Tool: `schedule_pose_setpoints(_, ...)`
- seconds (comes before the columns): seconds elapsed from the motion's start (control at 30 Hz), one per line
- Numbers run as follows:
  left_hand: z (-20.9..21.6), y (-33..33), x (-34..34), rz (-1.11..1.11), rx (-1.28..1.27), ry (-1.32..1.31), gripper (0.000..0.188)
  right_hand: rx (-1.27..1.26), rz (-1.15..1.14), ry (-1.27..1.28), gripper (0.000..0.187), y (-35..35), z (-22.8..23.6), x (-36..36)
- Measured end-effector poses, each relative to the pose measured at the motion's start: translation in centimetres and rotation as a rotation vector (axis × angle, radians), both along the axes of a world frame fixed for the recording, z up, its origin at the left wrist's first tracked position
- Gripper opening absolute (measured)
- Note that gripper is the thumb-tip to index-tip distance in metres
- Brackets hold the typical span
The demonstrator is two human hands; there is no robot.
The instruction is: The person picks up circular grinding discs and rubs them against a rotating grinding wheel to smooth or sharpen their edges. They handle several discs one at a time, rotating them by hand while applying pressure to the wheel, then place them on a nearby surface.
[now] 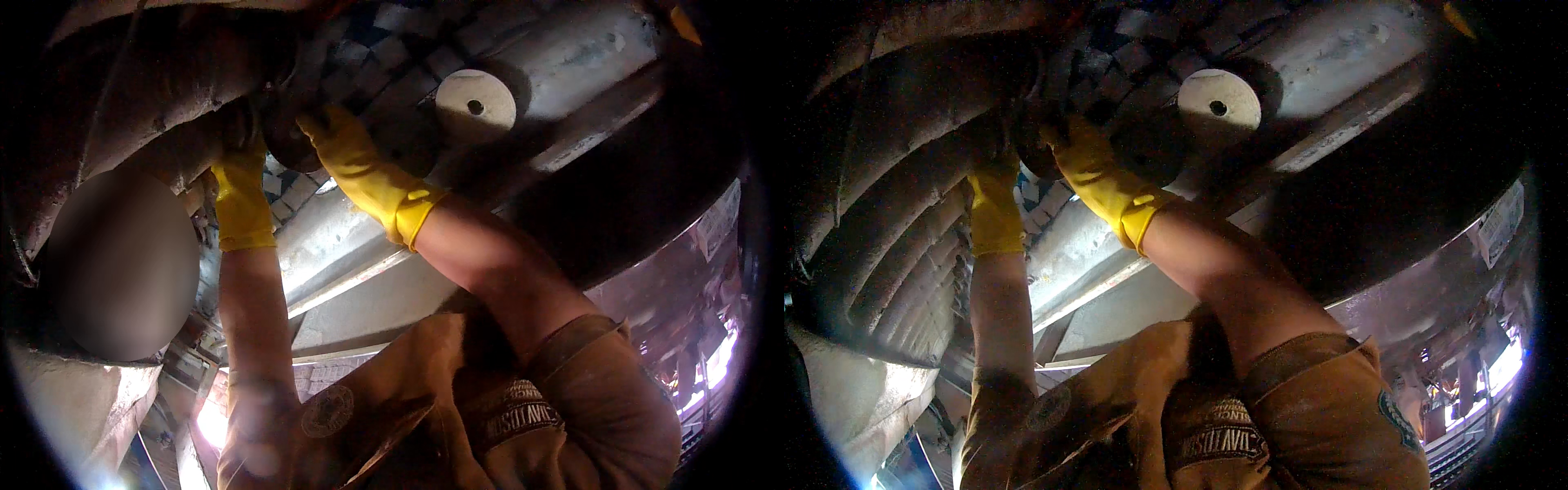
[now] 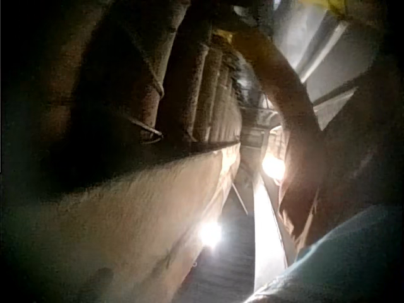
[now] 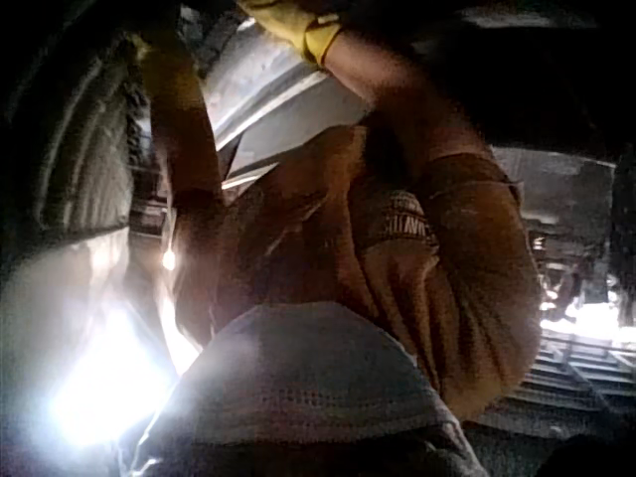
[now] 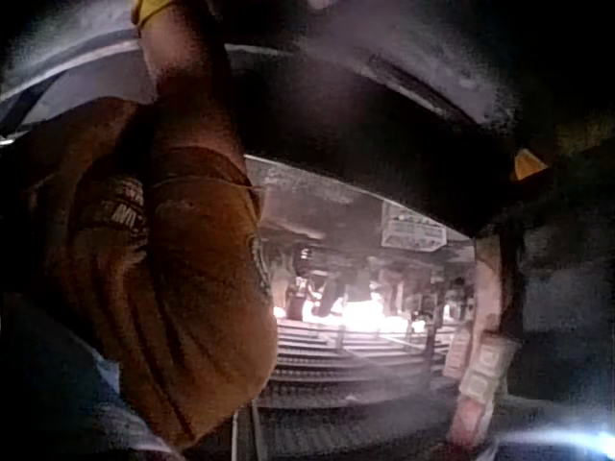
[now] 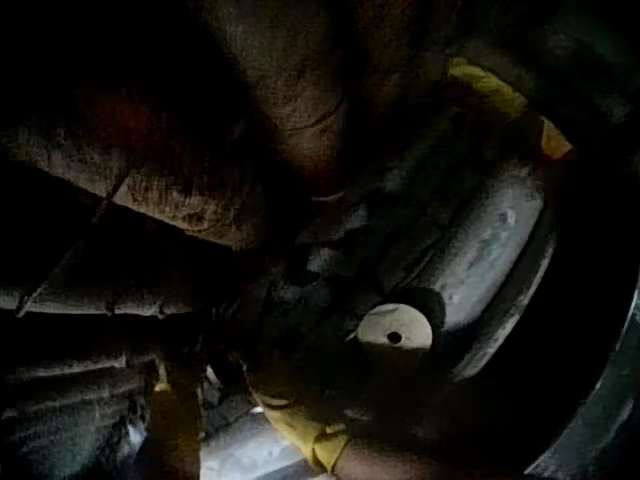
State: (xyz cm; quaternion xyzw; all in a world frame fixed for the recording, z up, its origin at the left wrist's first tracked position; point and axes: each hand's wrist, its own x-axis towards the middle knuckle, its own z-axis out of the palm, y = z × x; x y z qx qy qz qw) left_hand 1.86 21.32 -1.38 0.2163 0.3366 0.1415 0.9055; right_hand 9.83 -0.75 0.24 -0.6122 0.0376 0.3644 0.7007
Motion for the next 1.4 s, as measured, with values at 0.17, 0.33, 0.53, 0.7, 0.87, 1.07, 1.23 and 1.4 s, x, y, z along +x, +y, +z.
schedule_pose_setpoints(0.17,-2.9,2.4,-3.2,-0.040,-0.291,-0.230,0.050,-0.024,-0.027,-0.097,0.037,0.6,-0.2,-0.6)
schedule_pose_setpoints(0.33,-0.8,2.0,-1.5,0.308,-0.860,-0.223,0.052,0.010,-0.106,-0.173,0.037,1.5,-2.6,-1.5)
schedule_pose_setpoints(0.53,-2.0,3.2,-3.4,0.259,-1.005,-0.345,0.049,0.042,-0.098,-0.064,0.037,2.3,-2.7,-1.6)
schedule_pose_setpoints(0.7,-2.1,2.8,-2.6,0.221,-1.077,-0.445,0.051,-0.048,-0.049,0.087,0.035,2.4,-0.9,-0.3)
schedule_pose_setpoints(0.87,-0.7,2.0,-2.8,0.262,-1.165,-0.421,0.052,-0.045,-0.251,-0.019,0.034,4.0,-1.0,-1.4)
schedule_pose_setpoints(1.07,-1.9,2.4,-3.5,0.164,-0.951,-0.351,0.049,0.040,-0.302,0.158,0.031,4.6,-1.2,-0.5)
schedule_pose_setpoints(1.23,-3.3,4.0,-3.7,0.190,-1.064,-0.373,0.047,0.135,-0.320,0.188,0.026,5.7,-2.4,0.5)
schedule_pose_setpoints(1.4,-1.9,2.0,-4.1,-0.030,-0.367,-0.270,0.047,0.116,-0.216,0.052,0.021,8.2,-5.0,1.3)
